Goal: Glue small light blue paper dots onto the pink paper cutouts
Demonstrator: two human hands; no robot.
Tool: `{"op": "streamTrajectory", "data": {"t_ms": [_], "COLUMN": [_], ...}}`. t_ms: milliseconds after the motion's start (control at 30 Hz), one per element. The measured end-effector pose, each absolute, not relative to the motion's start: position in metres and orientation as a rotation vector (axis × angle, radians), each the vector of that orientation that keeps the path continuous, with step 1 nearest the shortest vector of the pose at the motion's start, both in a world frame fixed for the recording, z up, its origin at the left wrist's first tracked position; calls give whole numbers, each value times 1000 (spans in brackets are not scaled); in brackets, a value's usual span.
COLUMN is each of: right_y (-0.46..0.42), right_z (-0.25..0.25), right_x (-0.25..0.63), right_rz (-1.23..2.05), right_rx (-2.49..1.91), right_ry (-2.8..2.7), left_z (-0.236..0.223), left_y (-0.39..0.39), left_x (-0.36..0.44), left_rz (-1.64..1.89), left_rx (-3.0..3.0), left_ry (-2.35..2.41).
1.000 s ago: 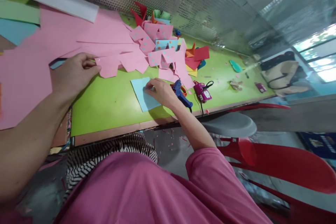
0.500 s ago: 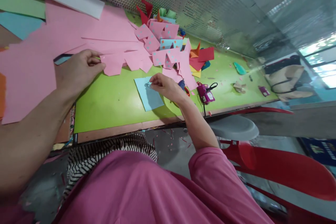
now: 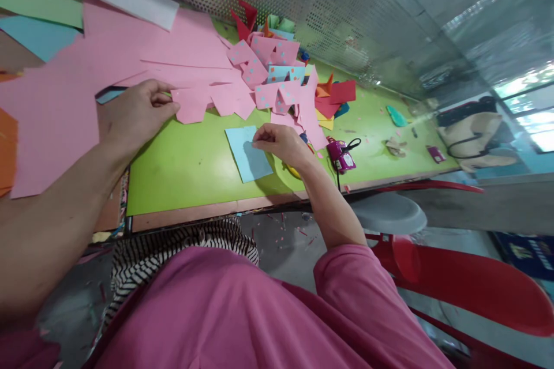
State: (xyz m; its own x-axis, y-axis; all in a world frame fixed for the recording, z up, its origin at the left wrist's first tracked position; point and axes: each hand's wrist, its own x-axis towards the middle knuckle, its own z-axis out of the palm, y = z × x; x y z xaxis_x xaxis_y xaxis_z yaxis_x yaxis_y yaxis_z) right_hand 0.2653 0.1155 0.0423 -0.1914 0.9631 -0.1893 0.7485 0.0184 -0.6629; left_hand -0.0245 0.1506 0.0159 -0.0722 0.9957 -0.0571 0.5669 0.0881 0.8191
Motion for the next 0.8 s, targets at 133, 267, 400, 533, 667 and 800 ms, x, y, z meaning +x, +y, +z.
{"op": "streamTrajectory", "data": {"t_ms": [133,267,400,533,667,800], "right_y": [118,123,126,127,128,135], "right_z": [43,41,37,39,47,54], "right_x": [269,273,275,274,263,238], "right_rz": [989,1087,1172,1155,1176,1134], "right_rx": [-1737,-1762,-1735,-1725,-1720,-1687], "right_ry": [-1976,-1929,-1854,-1861,-1889,-2014], "left_z": [15,17,21,16,13,15], "left_y": [150,150,149,151,153,151], "left_x": [-25,-24,-21,-23,-24,-23], "left_rz": [840,849,837,865,891,909], "left_rx": [1559,1549,1517,1549,1548,1514], "left_ry": [1716,1713,1712,1701,1695,1679]}}
